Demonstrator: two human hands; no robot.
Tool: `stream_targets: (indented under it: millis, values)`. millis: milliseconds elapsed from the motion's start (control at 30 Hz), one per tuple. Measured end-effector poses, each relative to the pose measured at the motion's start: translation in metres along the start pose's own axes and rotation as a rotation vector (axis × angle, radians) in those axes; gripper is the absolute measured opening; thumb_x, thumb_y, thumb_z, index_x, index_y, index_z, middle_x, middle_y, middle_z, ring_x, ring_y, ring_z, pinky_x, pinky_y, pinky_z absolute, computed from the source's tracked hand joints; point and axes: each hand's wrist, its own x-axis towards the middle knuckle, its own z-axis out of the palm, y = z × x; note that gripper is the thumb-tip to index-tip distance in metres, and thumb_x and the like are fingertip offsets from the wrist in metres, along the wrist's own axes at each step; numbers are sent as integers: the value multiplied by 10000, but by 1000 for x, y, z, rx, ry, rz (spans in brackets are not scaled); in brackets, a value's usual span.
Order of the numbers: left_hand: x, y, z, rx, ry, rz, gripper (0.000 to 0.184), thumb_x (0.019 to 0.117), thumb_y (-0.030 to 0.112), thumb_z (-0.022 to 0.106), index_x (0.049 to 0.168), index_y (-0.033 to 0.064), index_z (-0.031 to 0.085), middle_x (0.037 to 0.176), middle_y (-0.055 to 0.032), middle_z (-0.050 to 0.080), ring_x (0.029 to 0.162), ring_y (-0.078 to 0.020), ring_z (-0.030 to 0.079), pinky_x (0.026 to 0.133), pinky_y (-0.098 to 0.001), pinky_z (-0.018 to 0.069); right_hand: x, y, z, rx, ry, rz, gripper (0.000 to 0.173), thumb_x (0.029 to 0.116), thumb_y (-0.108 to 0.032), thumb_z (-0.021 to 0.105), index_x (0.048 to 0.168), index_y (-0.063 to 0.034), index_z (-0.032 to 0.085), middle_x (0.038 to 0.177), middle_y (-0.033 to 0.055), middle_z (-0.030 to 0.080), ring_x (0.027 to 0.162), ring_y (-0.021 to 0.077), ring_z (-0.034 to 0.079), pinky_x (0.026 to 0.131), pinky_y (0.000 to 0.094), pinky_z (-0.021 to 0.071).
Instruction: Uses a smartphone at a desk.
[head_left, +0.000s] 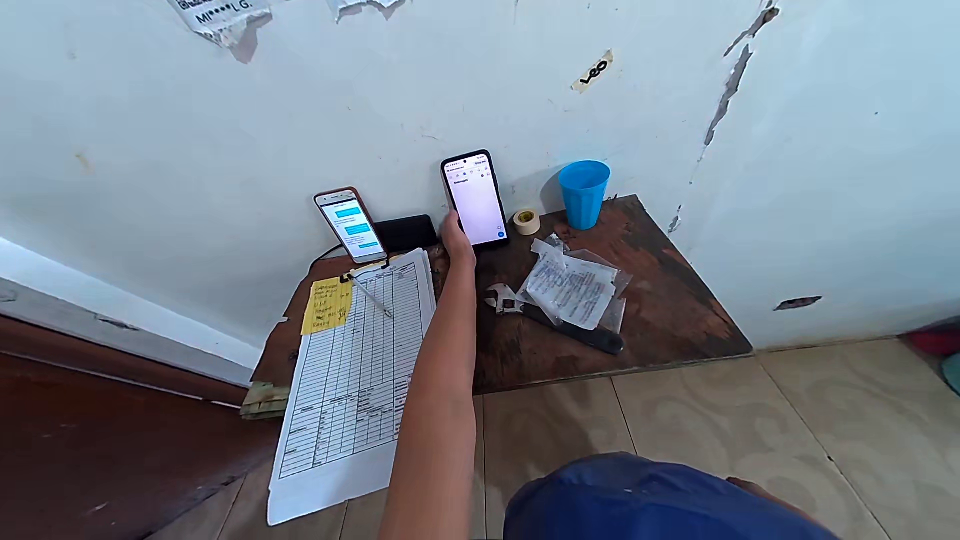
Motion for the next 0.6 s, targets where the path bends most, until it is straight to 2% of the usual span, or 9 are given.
stream_targets:
  millis: [100, 167, 200, 267, 367, 467, 533, 600]
  values:
    - [-2, -11, -7, -39, -56, 8, 512, 1127, 247, 223, 1408, -111, 459, 1453, -281, 489, 1333, -263, 499, 1137, -379, 373, -14, -6, -4, -5, -5, 1, 455, 968, -208, 724, 1346, 20, 615, 1315, 256, 648, 1264, 360, 610, 1101, 511, 451]
    - [-3, -13, -8, -68, -61, 21, 507, 1118, 240, 189, 1324, -100, 503, 1305, -243, 570, 1178, -206, 570, 1045, -340, 438, -13, -6, -7, -24, -11, -2, 498, 943, -213, 757, 1351, 28, 606, 1316, 270, 642, 1272, 385, 598, 1102, 530, 445]
    - [-3, -13, -8, -83, -70, 27, 507, 1113, 234, 181, 1305, -99, 510, 1268, -232, 586, 1141, -194, 583, 1024, -334, 450, -15, -11, -9, -29, -11, -3, 516, 932, -205, 770, 1357, 32, 599, 1322, 277, 635, 1277, 390, 593, 1104, 532, 440]
    - [-1, -15, -9, -101, -85, 31, 509, 1111, 217, 183, 1316, -110, 516, 1287, -239, 592, 1152, -204, 588, 1035, -341, 447, -13, -18, -10, -18, -13, -8, 538, 905, -187, 799, 1352, 34, 598, 1306, 275, 640, 1260, 377, 603, 1091, 518, 451]
    - [0, -18, -8, -102, -85, 35, 489, 1105, 198, 191, 1276, -107, 533, 1226, -235, 609, 1103, -201, 598, 1002, -340, 462, 6, -14, -6, -44, -5, -35, 522, 903, -218, 804, 1329, 18, 619, 1284, 260, 662, 1251, 362, 621, 1092, 504, 464]
    - [2, -19, -9, -64, -83, 51, 450, 1090, 177, 242, 1234, -114, 554, 1171, -229, 619, 1059, -204, 599, 982, -358, 470, -24, -36, -7, -41, -22, -47, 518, 939, -185, 765, 1361, 51, 583, 1333, 293, 620, 1291, 396, 580, 1116, 521, 422]
    - [0, -15, -8, -21, -77, 71, 384, 1081, 150, 320, 1189, -124, 567, 1132, -218, 604, 1032, -192, 580, 970, -349, 461, -24, -35, -5, -50, -22, -41, 510, 946, -191, 760, 1363, 45, 584, 1337, 287, 622, 1288, 394, 584, 1117, 518, 424]
    - [-4, -8, -6, 30, -78, 71, 376, 1093, 160, 377, 1197, -138, 582, 1189, -246, 599, 1093, -211, 562, 1011, -361, 429, -21, -31, -4, -56, -22, -34, 503, 946, -198, 759, 1354, 44, 592, 1328, 282, 629, 1280, 386, 592, 1113, 512, 431]
